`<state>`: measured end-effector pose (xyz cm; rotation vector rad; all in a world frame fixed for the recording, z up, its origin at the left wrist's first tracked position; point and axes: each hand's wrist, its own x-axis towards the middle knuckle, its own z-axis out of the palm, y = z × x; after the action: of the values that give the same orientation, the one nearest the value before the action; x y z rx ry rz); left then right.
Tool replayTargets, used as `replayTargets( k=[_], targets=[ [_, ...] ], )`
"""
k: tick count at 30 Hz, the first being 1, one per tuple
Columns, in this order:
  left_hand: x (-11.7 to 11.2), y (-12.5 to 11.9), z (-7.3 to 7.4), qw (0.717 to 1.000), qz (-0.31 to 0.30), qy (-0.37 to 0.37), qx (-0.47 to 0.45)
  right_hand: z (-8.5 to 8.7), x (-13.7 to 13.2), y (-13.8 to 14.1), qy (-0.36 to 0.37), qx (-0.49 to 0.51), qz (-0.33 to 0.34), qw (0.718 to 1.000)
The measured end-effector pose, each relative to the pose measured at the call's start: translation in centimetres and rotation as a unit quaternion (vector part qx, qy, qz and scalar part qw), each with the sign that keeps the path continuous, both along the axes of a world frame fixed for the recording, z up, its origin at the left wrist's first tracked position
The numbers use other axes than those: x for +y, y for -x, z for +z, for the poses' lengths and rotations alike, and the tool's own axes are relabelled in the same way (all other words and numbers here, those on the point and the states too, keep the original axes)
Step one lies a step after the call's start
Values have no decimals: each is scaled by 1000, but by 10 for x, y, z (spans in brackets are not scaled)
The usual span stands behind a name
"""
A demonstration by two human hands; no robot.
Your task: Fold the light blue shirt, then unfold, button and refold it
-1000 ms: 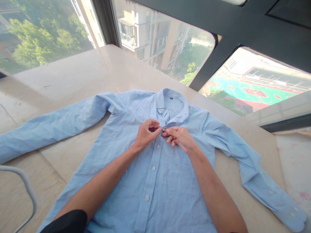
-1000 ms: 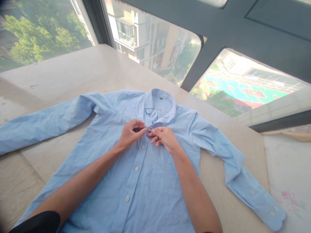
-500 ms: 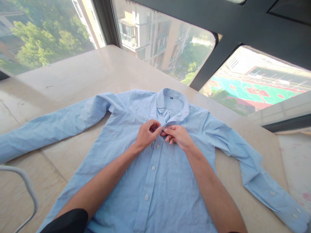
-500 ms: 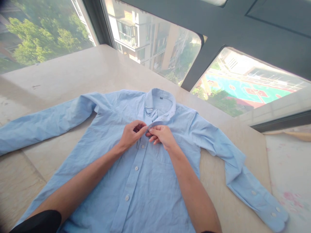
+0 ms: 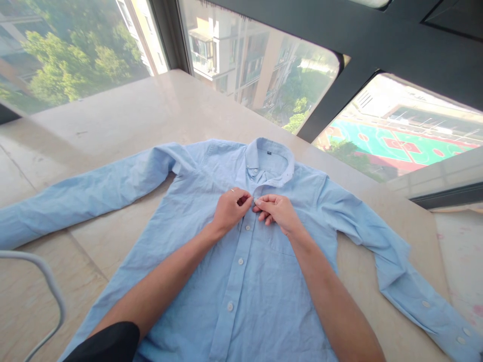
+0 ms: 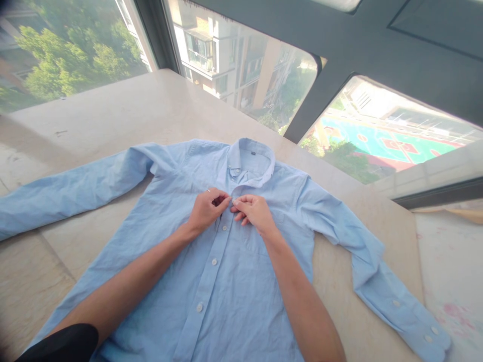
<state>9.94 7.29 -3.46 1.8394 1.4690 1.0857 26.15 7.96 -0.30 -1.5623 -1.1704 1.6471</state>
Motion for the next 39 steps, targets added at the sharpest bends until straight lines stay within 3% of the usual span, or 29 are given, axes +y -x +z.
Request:
replayTargets(
  k=[8, 14, 16, 21, 26, 30, 34, 36, 39],
  targets=[
    [1, 2, -4, 990, -25, -46, 135, -7, -5, -1, -143, -198, 14, 970],
    [-1, 3, -2, 969, 20, -52, 240, -19, 5, -18, -320, -285, -23, 903],
    [-2, 3, -2, 961, 24, -59, 268, -22, 10, -23, -307, -269, -48, 912],
    [-4, 3, -3, 956, 8, -58, 287, -24, 19, -35, -201, -141, -104, 964],
    [-2, 5, 3, 960, 11, -63, 273, -29, 19, -34, -214, -118, -113, 963],
    [22, 9, 19, 959, 38, -18, 281, -35, 16, -31, -235, -160, -102, 953],
    [70, 11, 37, 952, 29, 6, 305, -39, 16, -31, -252, -172, -102, 947],
    [96, 9, 44, 951, -21, -22, 309, -40, 17, -31, -251, -171, -103, 947],
    [129, 3, 51, 931, -175, -15, 320, -39, 17, -30, -243, -167, -106, 950]
  ],
)
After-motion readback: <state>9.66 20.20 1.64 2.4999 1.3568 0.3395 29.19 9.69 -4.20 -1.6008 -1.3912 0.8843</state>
